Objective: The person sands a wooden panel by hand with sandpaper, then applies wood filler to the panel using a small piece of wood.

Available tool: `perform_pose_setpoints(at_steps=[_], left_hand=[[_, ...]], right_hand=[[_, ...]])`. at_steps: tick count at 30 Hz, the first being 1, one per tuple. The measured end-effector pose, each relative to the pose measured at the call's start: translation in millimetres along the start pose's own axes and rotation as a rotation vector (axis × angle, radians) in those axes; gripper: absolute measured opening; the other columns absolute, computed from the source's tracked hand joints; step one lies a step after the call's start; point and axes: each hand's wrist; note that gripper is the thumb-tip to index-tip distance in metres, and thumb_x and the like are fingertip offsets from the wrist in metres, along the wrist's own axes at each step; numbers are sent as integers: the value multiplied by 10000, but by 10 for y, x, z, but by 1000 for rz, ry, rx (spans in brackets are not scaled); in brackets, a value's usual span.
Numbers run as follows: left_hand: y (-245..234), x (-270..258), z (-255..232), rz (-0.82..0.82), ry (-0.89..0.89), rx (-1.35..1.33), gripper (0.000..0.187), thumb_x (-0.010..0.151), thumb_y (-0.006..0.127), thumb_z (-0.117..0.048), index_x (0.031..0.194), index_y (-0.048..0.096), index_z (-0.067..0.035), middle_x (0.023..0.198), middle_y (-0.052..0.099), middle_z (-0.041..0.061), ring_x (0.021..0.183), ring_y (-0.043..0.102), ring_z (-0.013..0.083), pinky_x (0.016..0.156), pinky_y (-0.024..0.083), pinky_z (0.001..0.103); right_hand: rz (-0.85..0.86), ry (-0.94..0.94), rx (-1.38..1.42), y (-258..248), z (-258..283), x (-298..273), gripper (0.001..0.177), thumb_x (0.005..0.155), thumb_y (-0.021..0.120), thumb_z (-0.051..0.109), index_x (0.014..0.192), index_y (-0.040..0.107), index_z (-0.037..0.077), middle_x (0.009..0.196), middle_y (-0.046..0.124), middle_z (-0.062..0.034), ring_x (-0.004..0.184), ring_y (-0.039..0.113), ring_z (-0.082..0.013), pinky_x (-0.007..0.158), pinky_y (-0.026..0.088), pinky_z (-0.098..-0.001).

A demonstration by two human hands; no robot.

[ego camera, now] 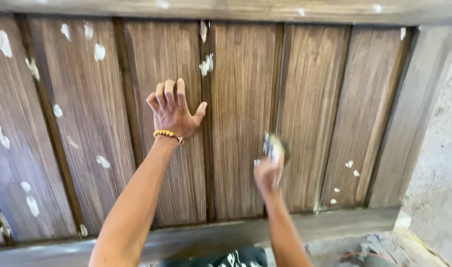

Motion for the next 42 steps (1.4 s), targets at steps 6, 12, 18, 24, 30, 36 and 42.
perform_pose_setpoints(at_steps=[6,12,18,24,30,36,42], left_hand=[[29,-56,14,50,-2,-31,889,861,757,-638,1454,400,-82,1348,389,143,1305,350,343,1040,289,547],[85,50,70,3,-52,-91,884,898,772,-626,1482,387,-85,1394,384,144,1342,344,341,1072,294,537],[150,-124,-3,-70,-51,-49,829,939,721,-606,1445,379,-45,1445,376,165,1383,335,339,1098,288,529],[115,-980,-495,-95,-182,-62,964,993,680,-640,1598,255,-22,1605,294,210,1503,241,379,1216,193,531],[-506,-2633,-1406,-123,-691,-277,804,942,762,-416,1553,395,-46,1560,394,175,1477,294,355,1197,226,529],[-758,-3866,-1757,-227,-840,-14,615,993,774,-298,1491,515,-45,1470,523,114,1450,440,275,1144,282,495],[-871,-3897,-1770,-267,-765,96,454,1016,753,-305,1366,621,-48,1430,560,68,1428,456,245,1139,320,465]], right_hand=[[190,423,47,1508,-1179,1600,409,1123,414,106,1426,330,-155,822,598,-117,669,621,-216,523,524,-322],[183,303,159,-324,265,-155,783,953,511,1,1575,39,-52,1269,577,-324,894,635,-243,694,594,-412],[569,687,192,-1735,141,-400,219,900,753,183,1016,658,23,885,699,-132,827,655,-226,754,538,-354],[457,171,121,-1813,-362,688,194,878,757,43,1042,655,60,918,677,-62,836,647,-141,781,530,-341],[672,-1318,105,-1143,-529,1377,331,751,764,65,1055,746,193,1177,717,6,1211,631,-217,1052,378,-512],[994,-1554,6,-812,-443,1570,227,760,763,139,974,742,211,983,654,14,1045,590,-196,988,404,-483],[1087,-1488,386,-894,-405,452,250,788,672,26,981,724,175,1014,666,8,1006,611,-205,889,488,-421]])
Point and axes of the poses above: each hand's wrist, its own x-axis towards the middle knuckle, its own y-axis out of the palm, z = x × y
